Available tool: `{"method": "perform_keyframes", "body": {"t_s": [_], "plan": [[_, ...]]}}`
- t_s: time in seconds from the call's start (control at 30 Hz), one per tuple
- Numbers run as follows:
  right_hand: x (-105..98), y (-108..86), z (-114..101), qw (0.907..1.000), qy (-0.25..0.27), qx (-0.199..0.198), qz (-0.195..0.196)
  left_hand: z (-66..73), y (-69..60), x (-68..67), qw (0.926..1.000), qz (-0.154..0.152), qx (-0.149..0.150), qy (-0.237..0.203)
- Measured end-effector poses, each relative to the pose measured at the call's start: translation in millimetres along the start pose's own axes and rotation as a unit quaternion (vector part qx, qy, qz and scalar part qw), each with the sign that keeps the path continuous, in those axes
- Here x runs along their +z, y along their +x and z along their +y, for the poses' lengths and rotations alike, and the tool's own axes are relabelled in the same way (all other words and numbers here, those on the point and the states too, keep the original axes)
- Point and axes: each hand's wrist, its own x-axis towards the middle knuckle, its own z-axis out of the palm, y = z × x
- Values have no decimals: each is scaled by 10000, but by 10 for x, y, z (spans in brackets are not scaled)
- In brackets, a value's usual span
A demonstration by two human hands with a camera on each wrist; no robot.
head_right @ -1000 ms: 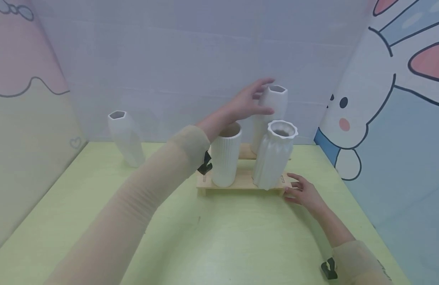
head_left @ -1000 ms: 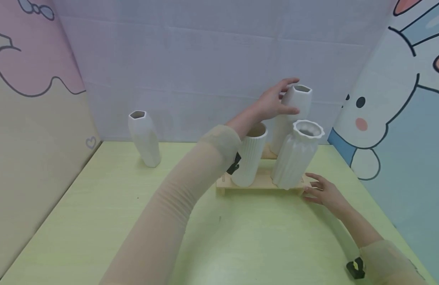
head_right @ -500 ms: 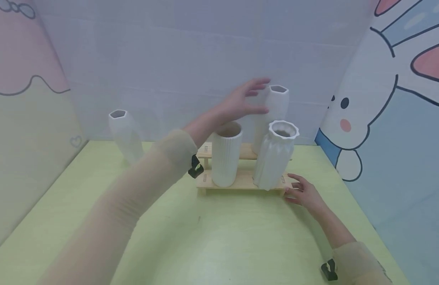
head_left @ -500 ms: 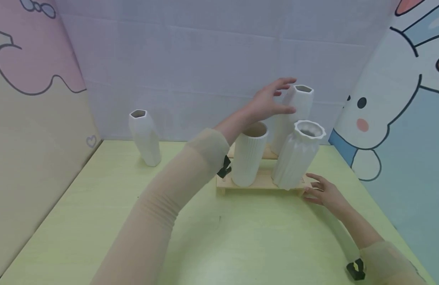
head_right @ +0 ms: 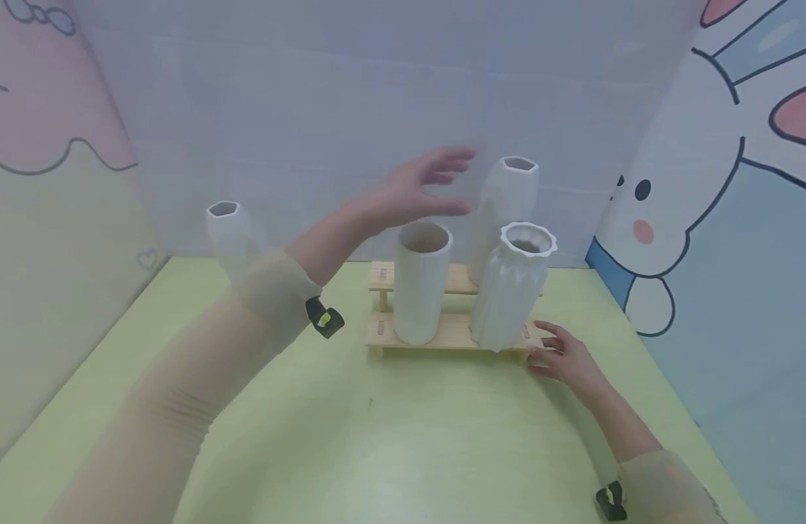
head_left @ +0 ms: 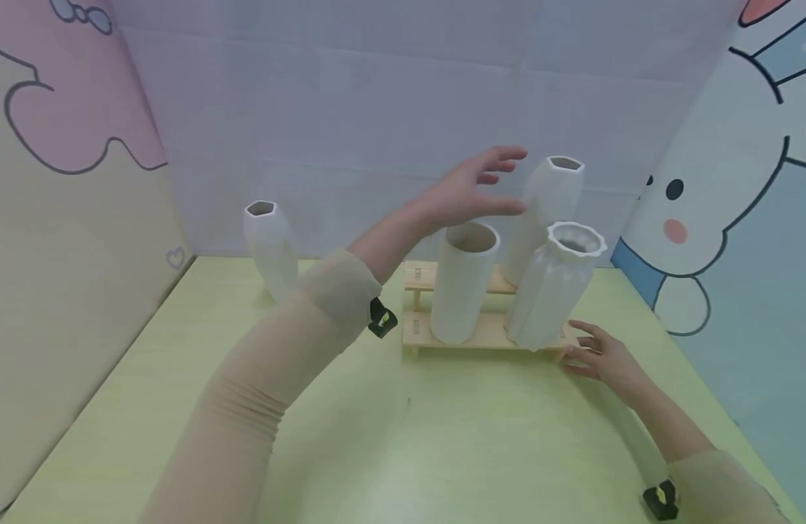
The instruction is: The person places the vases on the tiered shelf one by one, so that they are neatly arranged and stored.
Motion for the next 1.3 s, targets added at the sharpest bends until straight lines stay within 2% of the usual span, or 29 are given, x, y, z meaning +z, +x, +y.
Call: {"method": "perform_keyframes", "body": {"t_s": [0.33, 0.53, 0.93, 1.07, 1.27, 1.3], "plan": [[-20, 9, 22, 10000, -14, 66, -6, 5, -405, -246, 9999, 118, -30, 119], [-10, 15, 10, 9999, -118, 57, -15, -33, -684, -375, 9995, 227, 129, 184], [-23, -4, -3, 10000, -66, 66, -9, -82, -1106, -472, 9968, 414, 402, 553], [-29, -3, 7, 10000, -9, 54, -27, -85, -1273, -518, 9954, 559, 337, 699], [-30, 3, 8, 9999, -45, 144, -49, 10, -1552, -588, 9932, 837, 168, 792], [-30, 3, 6, 9999, -55, 148, -50, -34, -1577, -612, 9926, 883, 195, 805]]}}
